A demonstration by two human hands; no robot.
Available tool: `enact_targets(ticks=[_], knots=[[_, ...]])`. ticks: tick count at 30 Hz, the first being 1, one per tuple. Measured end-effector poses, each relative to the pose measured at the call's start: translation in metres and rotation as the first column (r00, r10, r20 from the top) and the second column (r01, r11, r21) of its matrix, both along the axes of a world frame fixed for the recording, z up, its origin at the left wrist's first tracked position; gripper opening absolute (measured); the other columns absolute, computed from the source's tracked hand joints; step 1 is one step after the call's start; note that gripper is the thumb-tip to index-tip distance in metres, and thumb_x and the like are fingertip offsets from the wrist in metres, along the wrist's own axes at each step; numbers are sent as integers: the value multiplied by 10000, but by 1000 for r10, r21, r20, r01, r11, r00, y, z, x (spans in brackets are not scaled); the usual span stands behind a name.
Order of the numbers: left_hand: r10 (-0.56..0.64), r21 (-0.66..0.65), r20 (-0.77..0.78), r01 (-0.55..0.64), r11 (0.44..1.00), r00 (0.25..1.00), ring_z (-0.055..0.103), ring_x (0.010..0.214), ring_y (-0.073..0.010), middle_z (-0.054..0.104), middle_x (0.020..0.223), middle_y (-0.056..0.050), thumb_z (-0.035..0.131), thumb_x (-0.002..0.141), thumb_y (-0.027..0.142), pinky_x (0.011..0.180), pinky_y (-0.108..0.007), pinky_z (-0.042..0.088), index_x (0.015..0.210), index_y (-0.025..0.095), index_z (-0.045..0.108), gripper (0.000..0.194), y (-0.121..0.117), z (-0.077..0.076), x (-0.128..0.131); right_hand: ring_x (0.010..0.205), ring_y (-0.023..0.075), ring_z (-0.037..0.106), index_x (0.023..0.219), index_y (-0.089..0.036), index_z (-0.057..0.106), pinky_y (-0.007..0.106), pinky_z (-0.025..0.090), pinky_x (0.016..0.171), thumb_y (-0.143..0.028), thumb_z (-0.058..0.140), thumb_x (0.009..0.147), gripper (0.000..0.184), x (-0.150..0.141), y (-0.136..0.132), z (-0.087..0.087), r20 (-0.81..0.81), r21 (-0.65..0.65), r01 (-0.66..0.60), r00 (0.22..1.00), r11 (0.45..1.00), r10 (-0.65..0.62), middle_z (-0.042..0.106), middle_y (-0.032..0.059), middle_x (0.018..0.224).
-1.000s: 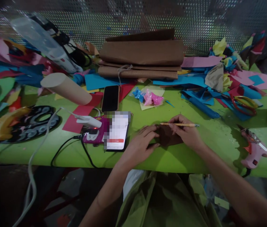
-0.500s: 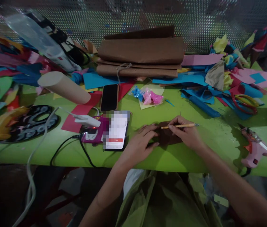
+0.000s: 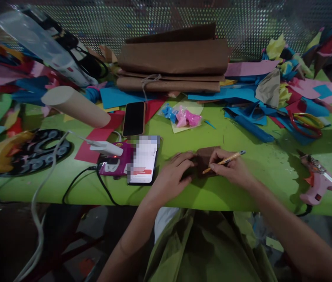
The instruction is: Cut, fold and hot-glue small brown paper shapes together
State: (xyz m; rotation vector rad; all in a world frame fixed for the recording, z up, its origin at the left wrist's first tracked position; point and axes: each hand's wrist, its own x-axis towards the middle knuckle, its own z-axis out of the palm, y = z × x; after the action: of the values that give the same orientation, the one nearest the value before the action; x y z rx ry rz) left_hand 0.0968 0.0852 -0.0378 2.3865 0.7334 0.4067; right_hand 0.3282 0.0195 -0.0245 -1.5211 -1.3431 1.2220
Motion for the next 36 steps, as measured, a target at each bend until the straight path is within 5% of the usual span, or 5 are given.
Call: enact_targets(ticks=[11,16,20,29,36], knots=[[-18,8,-11,18,1000,1000,482,1406,-285,560,1472,-97,616,884,109,1221,-539,347,1141,193,603,271,1,-1,1,559,119,453,763,-211,646,260,316,501,-359,701,850,180,2,-5,0,-72,-60,-24,997,998,20,557,-16,633],[-3,39,-33,5,999,999,480,1407,-287,570,1460,-102,598,923,148,1197,-544,379,1160,195,607,242,-2,-1,0,626,154,570,826,-241,660,297,458,558,-398,713,865,171,11,-5,-3,-199,51,224,957,973,-210,624,9,760],[-24,107,-40,28,994,999,487,1399,-277,567,1467,-99,582,946,165,1202,-520,373,1167,186,611,224,-4,-3,1,657,162,583,896,-245,669,302,474,577,-407,697,899,164,16,-6,-4,-141,139,369,926,919,-350,641,18,782],[-51,163,-79,63,985,996,503,1375,-266,612,1424,-80,541,976,184,1203,-498,364,1328,188,606,358,-5,-3,2,735,166,656,983,-232,697,290,523,641,-391,698,897,181,-8,-5,-5,-129,5,273,954,962,-271,720,29,856],[-50,156,-55,58,986,997,520,1350,-257,622,1405,-73,550,981,204,1199,-488,368,1289,202,629,317,-5,-4,1,660,146,624,874,-219,644,266,508,605,-385,702,876,176,-14,-2,-9,-40,58,294,956,954,-292,693,9,740]])
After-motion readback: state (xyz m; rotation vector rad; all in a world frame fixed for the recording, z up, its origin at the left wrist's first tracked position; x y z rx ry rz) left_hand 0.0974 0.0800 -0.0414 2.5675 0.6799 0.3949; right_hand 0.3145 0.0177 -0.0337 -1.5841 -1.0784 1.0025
